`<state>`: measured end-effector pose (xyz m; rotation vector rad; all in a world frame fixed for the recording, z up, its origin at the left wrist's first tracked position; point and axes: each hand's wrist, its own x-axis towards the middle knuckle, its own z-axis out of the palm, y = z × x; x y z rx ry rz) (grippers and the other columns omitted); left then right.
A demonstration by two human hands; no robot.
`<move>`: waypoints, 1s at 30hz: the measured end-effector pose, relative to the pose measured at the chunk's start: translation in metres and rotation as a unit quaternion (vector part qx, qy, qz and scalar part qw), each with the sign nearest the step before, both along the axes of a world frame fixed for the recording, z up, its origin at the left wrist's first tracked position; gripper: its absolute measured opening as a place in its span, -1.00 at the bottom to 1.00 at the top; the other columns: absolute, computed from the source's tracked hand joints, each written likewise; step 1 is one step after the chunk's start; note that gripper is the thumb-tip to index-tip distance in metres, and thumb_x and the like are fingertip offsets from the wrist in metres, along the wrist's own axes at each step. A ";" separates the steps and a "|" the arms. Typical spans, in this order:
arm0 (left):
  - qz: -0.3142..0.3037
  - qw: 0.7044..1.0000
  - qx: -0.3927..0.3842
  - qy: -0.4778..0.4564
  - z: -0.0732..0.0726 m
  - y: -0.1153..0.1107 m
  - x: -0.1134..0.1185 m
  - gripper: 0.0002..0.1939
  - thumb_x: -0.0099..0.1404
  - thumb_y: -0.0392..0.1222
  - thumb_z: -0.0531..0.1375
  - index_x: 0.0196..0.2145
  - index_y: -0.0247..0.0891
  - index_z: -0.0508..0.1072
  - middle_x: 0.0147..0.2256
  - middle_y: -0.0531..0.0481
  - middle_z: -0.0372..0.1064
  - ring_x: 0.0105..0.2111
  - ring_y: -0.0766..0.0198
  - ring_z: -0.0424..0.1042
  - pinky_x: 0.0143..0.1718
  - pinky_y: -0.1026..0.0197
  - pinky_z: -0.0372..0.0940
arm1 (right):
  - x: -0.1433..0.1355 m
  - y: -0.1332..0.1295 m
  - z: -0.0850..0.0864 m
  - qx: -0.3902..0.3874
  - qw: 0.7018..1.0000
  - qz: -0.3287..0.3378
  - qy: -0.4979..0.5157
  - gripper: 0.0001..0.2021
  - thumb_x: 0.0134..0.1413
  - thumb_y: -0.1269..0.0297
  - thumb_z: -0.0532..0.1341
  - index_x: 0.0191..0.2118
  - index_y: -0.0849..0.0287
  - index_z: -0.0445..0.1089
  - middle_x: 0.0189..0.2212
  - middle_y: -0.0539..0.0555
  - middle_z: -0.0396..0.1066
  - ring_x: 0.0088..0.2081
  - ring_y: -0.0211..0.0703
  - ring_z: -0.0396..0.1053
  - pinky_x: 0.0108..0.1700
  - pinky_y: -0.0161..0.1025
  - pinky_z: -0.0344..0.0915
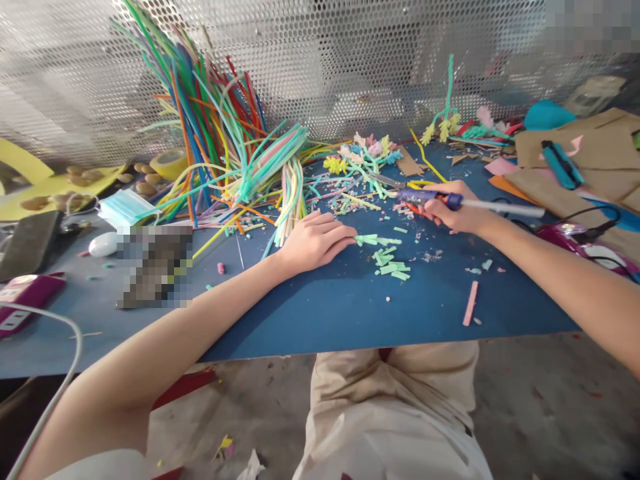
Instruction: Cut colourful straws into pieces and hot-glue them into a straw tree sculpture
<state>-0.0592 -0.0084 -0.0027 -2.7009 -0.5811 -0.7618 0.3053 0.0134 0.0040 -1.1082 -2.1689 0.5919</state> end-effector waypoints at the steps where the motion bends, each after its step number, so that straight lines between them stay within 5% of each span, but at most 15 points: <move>1: 0.004 1.000 0.003 -0.004 0.000 0.000 0.000 -0.79 0.58 -0.10 0.13 -0.08 -0.20 0.54 -0.27 -0.01 0.62 -0.30 0.24 0.52 -0.24 0.14 0.28 | 0.001 0.003 0.002 0.088 0.994 -0.048 -0.048 -0.52 0.24 -0.28 0.26 -0.28 0.12 0.41 -0.51 0.06 0.37 -0.48 -0.12 0.32 -0.45 -0.18 0.26; 5: 0.039 0.999 -0.004 -0.032 -0.001 0.001 0.000 -0.77 0.58 -0.09 0.12 -0.06 -0.19 0.55 -0.28 -0.02 0.62 -0.28 0.22 0.53 -0.24 0.13 0.28 | 0.016 0.018 0.004 0.284 0.940 -0.119 -0.148 -0.52 0.13 -0.11 0.40 -0.03 0.14 0.39 -0.17 0.30 0.47 -0.14 0.18 0.41 -0.12 0.03 0.36; 12: 0.104 0.991 -0.027 -0.080 -0.003 0.002 0.000 -0.76 0.57 -0.06 0.13 -0.08 -0.18 0.56 -0.25 -0.02 0.63 -0.28 0.21 0.54 -0.23 0.12 0.28 | 0.015 0.005 0.021 0.276 0.929 -0.094 -0.227 -0.44 0.09 0.26 0.32 0.23 0.15 0.32 0.27 0.30 0.30 0.26 0.43 0.21 0.24 0.37 0.20; 15: 0.108 0.991 -0.015 -0.080 -0.003 0.003 0.001 -0.75 0.57 -0.06 0.12 -0.09 -0.19 0.56 -0.27 -0.02 0.63 -0.30 0.22 0.54 -0.26 0.13 0.26 | -0.011 -0.018 0.030 0.282 0.947 -0.055 -0.144 -0.68 0.26 0.24 0.25 0.11 0.06 0.43 0.10 0.25 0.48 0.12 0.24 0.38 0.20 0.24 0.26; 17: 0.108 0.991 -0.010 -0.079 -0.003 0.004 0.001 -0.75 0.57 -0.06 0.13 -0.10 -0.20 0.56 -0.27 -0.03 0.62 -0.31 0.22 0.54 -0.27 0.13 0.25 | -0.030 -0.033 0.028 0.231 0.962 0.062 -0.131 -0.78 0.30 0.17 0.27 0.00 0.06 0.50 -0.10 0.17 0.59 -0.07 0.12 0.49 0.08 0.12 0.33; 20: 0.107 0.991 -0.019 -0.076 -0.003 0.004 0.002 -0.76 0.57 -0.07 0.14 -0.09 -0.19 0.57 -0.25 -0.03 0.63 -0.29 0.23 0.56 -0.26 0.13 0.26 | -0.052 -0.049 0.014 0.224 0.944 0.179 -0.165 -0.73 0.31 0.07 0.30 0.01 0.06 0.54 -0.10 0.11 0.64 -0.07 0.09 0.52 0.02 0.04 0.32; 25: 0.110 0.991 -0.023 -0.069 -0.002 0.003 0.002 -0.76 0.57 -0.06 0.14 -0.10 -0.20 0.57 -0.26 -0.04 0.64 -0.30 0.23 0.56 -0.26 0.14 0.26 | -0.063 -0.053 -0.004 0.236 0.939 0.183 -0.171 -0.80 0.42 0.22 0.21 -0.05 0.03 0.61 -0.10 0.08 0.65 -0.13 -0.02 0.54 -0.10 -0.06 0.32; 30: 0.095 0.994 -0.022 -0.056 -0.003 0.004 0.002 -0.78 0.56 -0.08 0.15 -0.09 -0.19 0.57 -0.25 -0.02 0.64 -0.29 0.23 0.56 -0.25 0.14 0.27 | -0.056 -0.046 -0.001 0.243 0.943 0.183 -0.133 -0.77 0.45 0.28 0.18 -0.07 0.04 0.62 -0.17 0.07 0.67 -0.16 -0.03 0.54 -0.08 -0.06 0.40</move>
